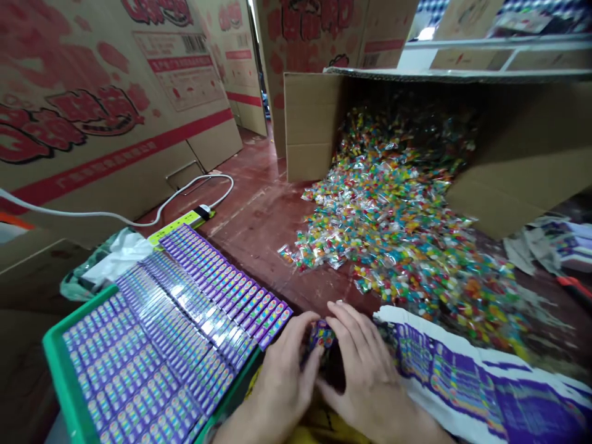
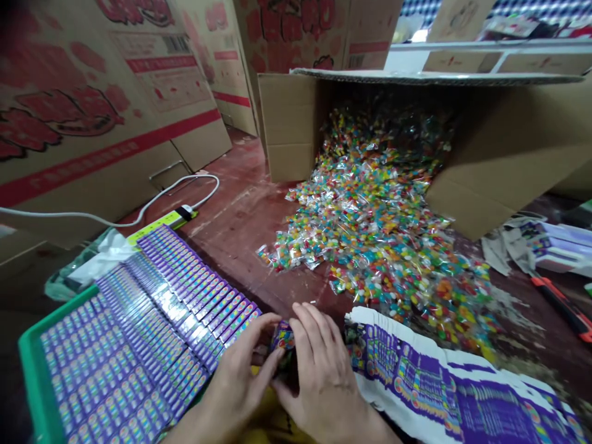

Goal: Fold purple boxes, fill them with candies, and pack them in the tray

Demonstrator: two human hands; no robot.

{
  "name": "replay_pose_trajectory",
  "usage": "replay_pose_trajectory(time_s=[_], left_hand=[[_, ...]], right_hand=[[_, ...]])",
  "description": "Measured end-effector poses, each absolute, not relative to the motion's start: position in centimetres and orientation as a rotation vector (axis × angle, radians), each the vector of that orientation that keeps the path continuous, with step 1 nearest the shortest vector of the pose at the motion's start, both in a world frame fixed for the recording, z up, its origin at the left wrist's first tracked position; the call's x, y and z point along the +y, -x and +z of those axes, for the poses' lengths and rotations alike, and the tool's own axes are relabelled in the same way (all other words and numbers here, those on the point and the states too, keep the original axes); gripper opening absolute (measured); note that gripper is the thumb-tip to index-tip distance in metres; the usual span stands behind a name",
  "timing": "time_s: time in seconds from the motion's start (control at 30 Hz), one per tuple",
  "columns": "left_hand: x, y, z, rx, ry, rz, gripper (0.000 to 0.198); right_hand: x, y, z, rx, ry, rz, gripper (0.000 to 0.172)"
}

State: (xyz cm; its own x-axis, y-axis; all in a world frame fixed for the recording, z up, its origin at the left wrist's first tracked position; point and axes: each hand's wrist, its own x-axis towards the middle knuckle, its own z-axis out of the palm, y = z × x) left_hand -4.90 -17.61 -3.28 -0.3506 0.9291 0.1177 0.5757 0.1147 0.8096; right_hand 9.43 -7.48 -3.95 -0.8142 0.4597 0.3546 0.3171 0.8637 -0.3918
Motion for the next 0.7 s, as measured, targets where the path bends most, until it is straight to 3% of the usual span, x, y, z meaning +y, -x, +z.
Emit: replay_pose_trajectory(time_s=[0.2, 0.37, 0.7], left_hand=[[-20.2, 7.7, -4.4, 2.381, -1.879, 0.785, 0.031], [-19.6, 8.3, -4.7, 2.456, -2.035, 0.721, 0.022], [-17.4, 9.0, -5.8, 2.620, -2.104, 0.594, 0.034]], right_hand=[[-9.7, -6.6, -5.5, -2.578, 0.551, 0.632, 0.070], [-8.8, -7.3, -5.0, -2.574, 0.671, 0.650, 0.064], [-5.4, -11.2, -4.7, -2.486, 0.889, 0.533, 0.052]])
